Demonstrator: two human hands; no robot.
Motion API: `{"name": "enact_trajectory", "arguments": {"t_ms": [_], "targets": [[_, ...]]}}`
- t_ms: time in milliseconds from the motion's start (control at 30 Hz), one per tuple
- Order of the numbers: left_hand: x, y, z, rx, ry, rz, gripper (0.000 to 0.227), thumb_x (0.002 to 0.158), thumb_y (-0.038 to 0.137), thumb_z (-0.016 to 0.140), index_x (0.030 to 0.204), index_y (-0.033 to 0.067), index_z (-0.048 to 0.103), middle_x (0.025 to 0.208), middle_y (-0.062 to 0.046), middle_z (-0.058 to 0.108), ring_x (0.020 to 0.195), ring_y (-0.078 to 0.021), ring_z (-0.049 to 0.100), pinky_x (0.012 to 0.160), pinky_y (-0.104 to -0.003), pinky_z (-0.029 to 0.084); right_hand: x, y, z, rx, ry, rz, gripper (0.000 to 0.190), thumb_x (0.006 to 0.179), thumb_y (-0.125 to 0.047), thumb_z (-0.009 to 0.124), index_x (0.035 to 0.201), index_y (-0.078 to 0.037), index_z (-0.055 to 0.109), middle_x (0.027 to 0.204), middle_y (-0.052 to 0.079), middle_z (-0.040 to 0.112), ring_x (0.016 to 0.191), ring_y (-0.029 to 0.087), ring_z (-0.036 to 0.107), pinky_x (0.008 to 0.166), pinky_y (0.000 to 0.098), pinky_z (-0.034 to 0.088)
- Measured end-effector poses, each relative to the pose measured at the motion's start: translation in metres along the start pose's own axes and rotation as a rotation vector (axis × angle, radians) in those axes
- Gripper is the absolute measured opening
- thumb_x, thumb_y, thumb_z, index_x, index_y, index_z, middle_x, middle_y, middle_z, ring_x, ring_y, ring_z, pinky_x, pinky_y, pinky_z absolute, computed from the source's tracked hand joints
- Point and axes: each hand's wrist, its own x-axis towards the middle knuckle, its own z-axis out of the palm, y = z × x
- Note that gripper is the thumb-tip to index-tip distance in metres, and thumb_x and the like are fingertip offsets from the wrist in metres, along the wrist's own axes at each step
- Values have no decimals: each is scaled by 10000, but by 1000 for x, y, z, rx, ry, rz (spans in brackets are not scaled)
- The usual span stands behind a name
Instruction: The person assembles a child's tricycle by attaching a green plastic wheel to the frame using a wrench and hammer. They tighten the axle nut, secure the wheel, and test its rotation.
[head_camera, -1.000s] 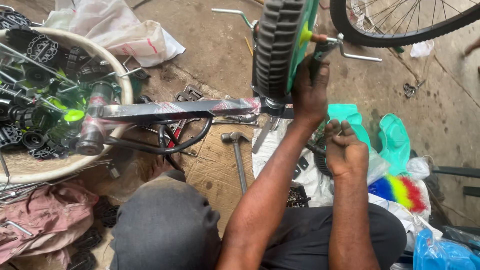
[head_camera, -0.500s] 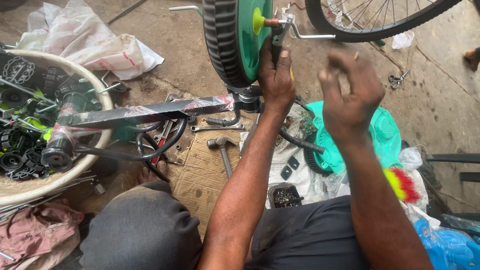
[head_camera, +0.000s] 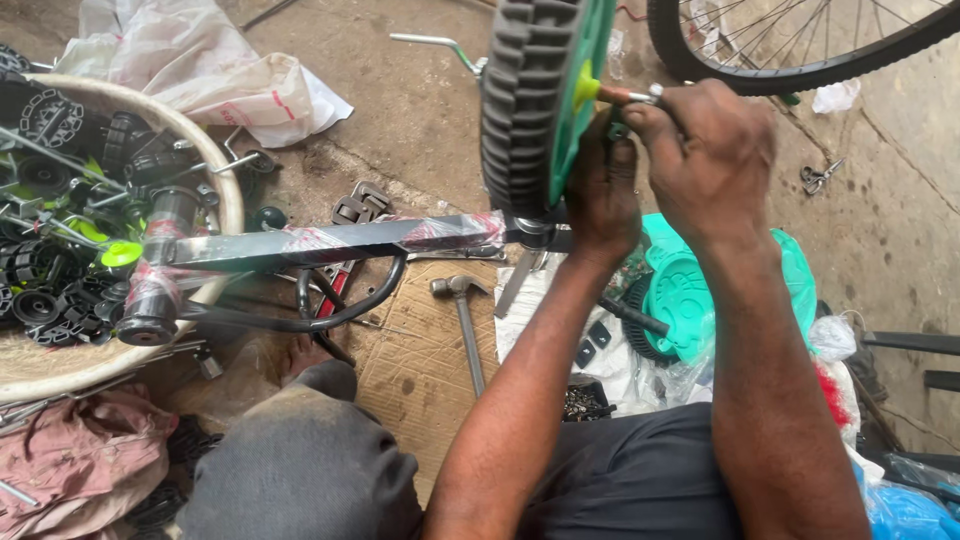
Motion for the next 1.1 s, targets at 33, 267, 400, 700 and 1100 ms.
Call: {"name": "enact_trajectory", "arguments": {"t_ms": [33,267,400,700,1100], "targets": [[-1,1,1,24,-9,-18,442,1194,398,402,1480,81,518,1254,-129,656,1155,-267,653,1008,-391,525,-1,2,1,-41,29,-52,220,1096,-257,745,1050,-45,782,851,95,657,803,251,618,746,407,414],[-11,9,6,182,-28,-90,403,1162,379,413,1416,90,533,1140,-152,659,1077,-321,661,914,-403,512,-3,6,-11,-16,32,-96,221,1117,-221,685,1015,-42,763,879,95,694,816,248,636,762,404,427],[-13,4,8,209,-19,-21,413,1178,398,394,1434,103,528,1140,-139,669,1094,-307,664,957,-391,515,-2,12,-14,-53,2,-141,210,1114,-197,695,1014,-27,765,898,117,714,835,280,660,789,426,462],[-16,-5,7,76,-109,-54,454,1162,412,386,1456,92,514,1249,-145,670,1157,-286,677,995,-381,532,-3,27,-6,130,-72,-3,179,1134,-142,696,1108,27,749,917,164,703,859,289,690,757,395,526],[-39,-7,13,88,-178,-144,437,1142,389,333,1350,91,574,1105,-139,635,1051,-319,643,924,-408,491,-10,28,-22,337,-230,173,217,1049,-125,694,1208,15,740,972,121,732,832,160,678,715,306,525]]}}
